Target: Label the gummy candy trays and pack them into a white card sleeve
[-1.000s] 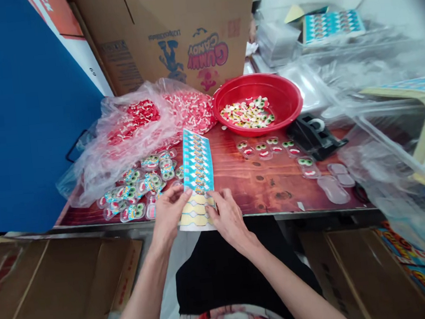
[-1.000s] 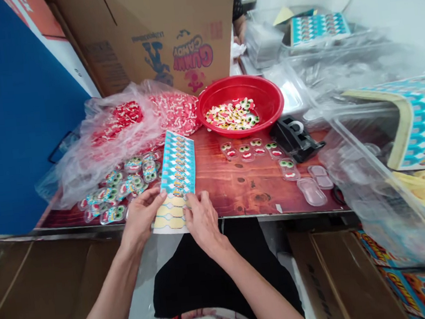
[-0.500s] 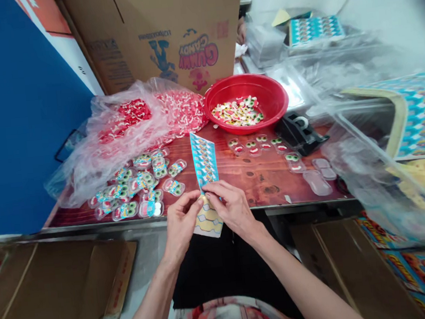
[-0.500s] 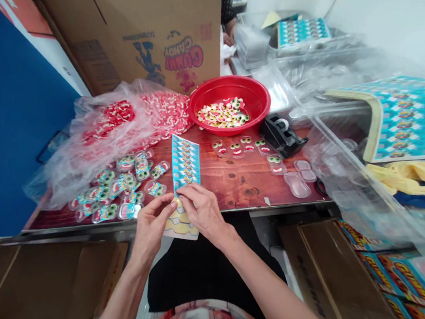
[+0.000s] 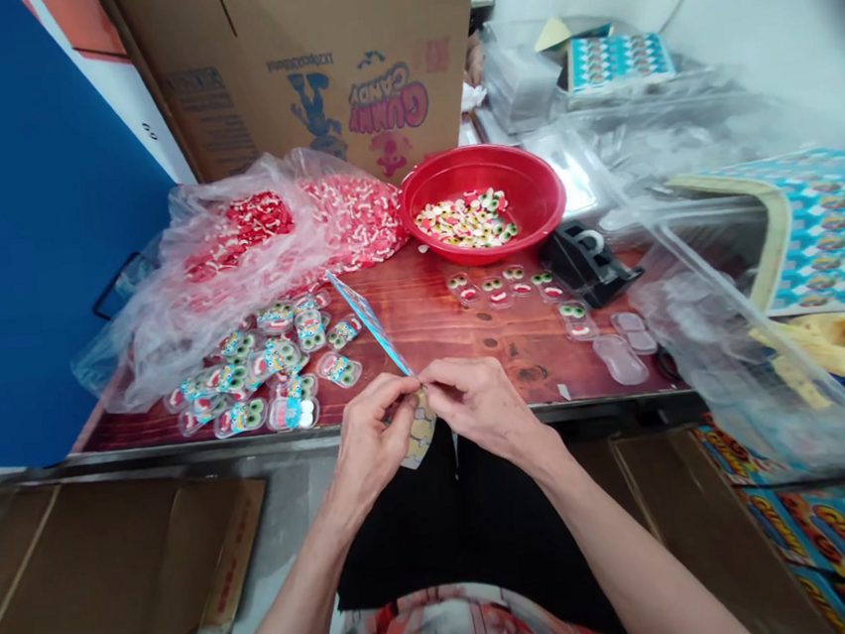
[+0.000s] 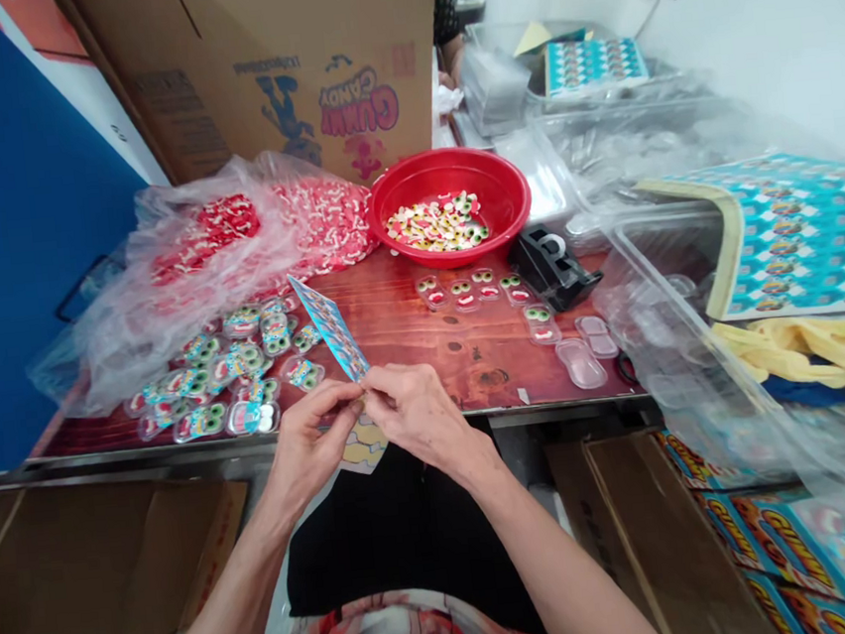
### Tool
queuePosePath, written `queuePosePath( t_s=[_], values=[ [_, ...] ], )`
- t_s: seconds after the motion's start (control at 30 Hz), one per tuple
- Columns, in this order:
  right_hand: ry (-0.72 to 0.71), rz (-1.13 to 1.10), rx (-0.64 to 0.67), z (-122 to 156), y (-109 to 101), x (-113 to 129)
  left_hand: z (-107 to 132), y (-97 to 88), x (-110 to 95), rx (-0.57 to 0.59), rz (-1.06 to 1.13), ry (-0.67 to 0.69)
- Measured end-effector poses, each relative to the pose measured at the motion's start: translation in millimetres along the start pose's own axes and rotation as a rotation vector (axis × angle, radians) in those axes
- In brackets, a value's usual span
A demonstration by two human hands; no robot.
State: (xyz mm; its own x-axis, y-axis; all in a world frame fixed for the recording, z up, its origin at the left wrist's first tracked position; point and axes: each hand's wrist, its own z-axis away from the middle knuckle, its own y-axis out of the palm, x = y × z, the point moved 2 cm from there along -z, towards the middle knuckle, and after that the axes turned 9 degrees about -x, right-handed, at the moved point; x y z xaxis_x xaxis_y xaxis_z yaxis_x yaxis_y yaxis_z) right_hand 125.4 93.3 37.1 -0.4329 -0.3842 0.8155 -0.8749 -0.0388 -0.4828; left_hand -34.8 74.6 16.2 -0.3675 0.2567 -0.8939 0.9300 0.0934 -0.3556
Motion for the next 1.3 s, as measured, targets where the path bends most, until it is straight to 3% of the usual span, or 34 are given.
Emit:
queuePosePath(
  t_s=[0.13, 0.27, 0.57, 0.77, 1.03, 1.3],
  values=[
    [0.129, -0.082, -0.007, 1, 0, -5, 0, 2.3, 0, 0.028, 0.028, -0.012],
    [0.189, -0.163, -0.034, 5, 3, -13, -2, 3.8, 0, -0.015, 0.043, -0.054],
    [0.126, -0.088, 0.013, 3, -5, -6, -6, 7.0, -3, 0.016, 0.055, -0.072],
    [0.194, -0.204, 0.011, 4, -5, -16, -10, 9.7, -5, 0.043, 0.187, -0.215],
    [0.242, -0.255, -0.048, 7, -1, -21, -10, 11.4, -7, 0.037, 0.226, -0.275],
    [0.196, -0.215, -0.010, 6, -4, -18, -12, 12.7, -11, 0.031, 0.201, -0.251]
  ],
)
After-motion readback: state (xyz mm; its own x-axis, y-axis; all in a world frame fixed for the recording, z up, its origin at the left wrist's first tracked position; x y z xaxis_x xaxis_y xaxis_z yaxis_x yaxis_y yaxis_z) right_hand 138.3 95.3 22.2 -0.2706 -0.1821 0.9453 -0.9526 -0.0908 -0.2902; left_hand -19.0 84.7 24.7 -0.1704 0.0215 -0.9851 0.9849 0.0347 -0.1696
